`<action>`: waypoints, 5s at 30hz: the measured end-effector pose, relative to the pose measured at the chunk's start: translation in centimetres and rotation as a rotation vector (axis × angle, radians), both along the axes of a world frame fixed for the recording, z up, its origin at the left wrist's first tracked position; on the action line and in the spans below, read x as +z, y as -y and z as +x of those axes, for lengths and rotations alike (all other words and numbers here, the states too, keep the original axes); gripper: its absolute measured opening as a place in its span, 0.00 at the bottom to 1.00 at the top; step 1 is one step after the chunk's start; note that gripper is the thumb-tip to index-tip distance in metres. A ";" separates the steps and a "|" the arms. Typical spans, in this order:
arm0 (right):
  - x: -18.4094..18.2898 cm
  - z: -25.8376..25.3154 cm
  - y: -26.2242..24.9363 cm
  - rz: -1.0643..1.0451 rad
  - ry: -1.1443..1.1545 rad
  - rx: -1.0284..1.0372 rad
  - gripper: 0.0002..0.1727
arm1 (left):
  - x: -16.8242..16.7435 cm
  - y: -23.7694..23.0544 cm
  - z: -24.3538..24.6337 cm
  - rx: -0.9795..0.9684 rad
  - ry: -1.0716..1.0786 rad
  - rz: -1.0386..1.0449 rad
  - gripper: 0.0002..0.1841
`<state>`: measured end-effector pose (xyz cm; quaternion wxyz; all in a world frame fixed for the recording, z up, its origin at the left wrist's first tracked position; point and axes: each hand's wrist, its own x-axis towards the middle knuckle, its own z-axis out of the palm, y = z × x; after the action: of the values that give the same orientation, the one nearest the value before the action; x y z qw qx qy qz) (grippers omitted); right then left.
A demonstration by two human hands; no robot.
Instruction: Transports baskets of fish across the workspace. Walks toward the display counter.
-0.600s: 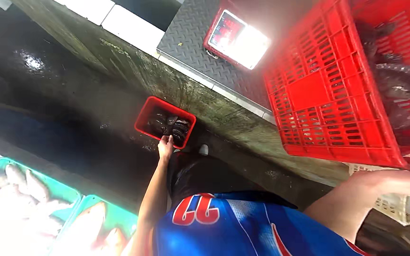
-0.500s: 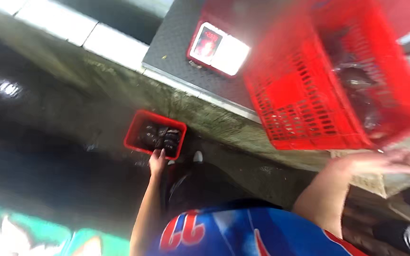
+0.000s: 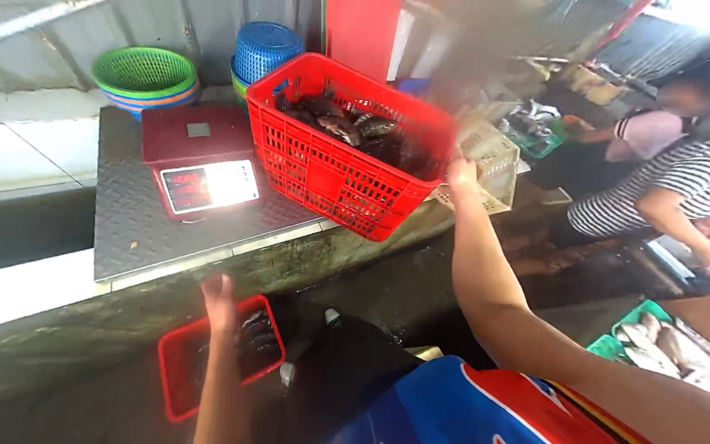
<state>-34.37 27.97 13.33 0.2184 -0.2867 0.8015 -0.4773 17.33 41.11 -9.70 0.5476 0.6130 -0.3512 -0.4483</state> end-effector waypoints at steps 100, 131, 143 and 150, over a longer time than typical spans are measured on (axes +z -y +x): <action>-16.7 0.2 -7.6 0.582 -0.208 1.057 0.17 | -14.4 -27.1 -20.3 1.180 -0.282 -0.144 0.22; -40.4 16.9 -7.4 0.838 -0.361 0.865 0.14 | -50.4 -21.1 -9.6 1.202 -0.743 0.297 0.31; -39.8 20.3 -8.6 0.712 -0.341 0.943 0.12 | -51.8 -21.3 -7.7 1.234 -0.784 0.336 0.30; -39.5 21.5 -8.9 0.727 -0.342 0.980 0.08 | -53.4 -20.8 -5.8 1.223 -0.853 0.345 0.31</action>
<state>-12.86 36.89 -26.12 0.3640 -0.6000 0.7116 0.0334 11.49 61.89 -63.15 0.6831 0.5490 0.3675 -0.3115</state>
